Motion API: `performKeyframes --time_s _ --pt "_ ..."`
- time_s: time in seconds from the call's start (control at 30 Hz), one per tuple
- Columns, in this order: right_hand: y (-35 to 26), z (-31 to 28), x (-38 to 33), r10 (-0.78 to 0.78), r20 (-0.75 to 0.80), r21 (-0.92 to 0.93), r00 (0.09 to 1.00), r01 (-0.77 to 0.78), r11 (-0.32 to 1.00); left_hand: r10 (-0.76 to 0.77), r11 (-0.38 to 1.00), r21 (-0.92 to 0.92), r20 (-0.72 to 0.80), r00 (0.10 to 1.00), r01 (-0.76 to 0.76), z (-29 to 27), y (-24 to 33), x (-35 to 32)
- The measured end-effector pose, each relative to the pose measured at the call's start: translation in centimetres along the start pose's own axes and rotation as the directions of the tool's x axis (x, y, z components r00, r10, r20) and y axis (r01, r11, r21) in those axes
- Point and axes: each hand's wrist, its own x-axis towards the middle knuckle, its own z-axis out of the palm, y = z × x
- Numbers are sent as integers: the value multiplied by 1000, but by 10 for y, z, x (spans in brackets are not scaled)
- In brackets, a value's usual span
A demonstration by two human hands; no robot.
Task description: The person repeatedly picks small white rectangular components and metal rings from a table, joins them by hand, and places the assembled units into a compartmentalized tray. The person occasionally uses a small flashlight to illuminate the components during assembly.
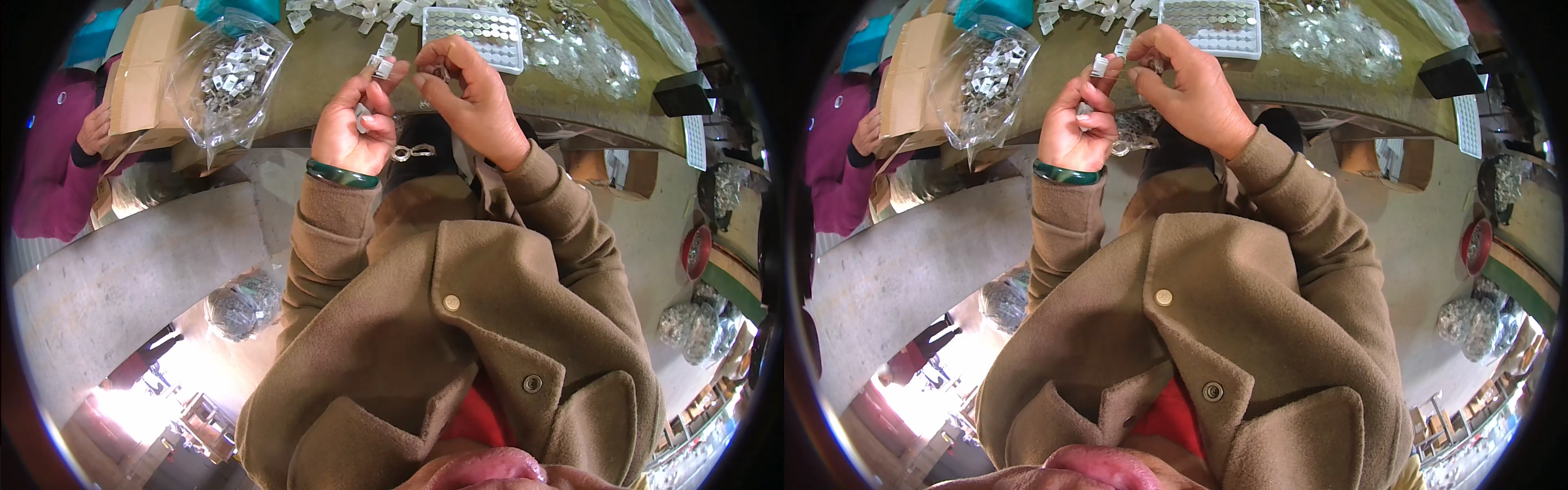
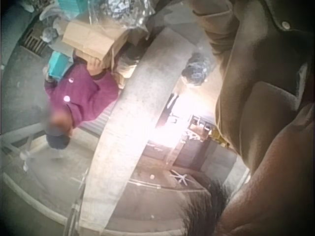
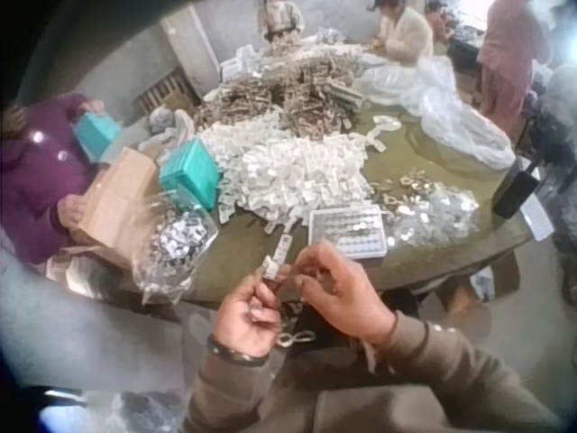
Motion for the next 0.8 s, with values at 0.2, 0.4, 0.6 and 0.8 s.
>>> performKeyframes --time_s 0.2,0.4,0.6,0.8 --pt "5 -5 -10 -173 -22 -408 985 150 901 -13 1000 -30 -152 988 9 -7 -8 13" --pt "-2 -33 -22 -66 -28 -441 997 46 897 137 911 408 -166 977 -59 -11 -16 26" --pt "6 -78 8 -3 -116 -635 993 -72 769 126 830 556 -123 984 -36 -12 -27 32" --pt "31 -50 29 -83 42 -669 996 89 738 170 791 611 -157 973 -39 -12 -35 34"
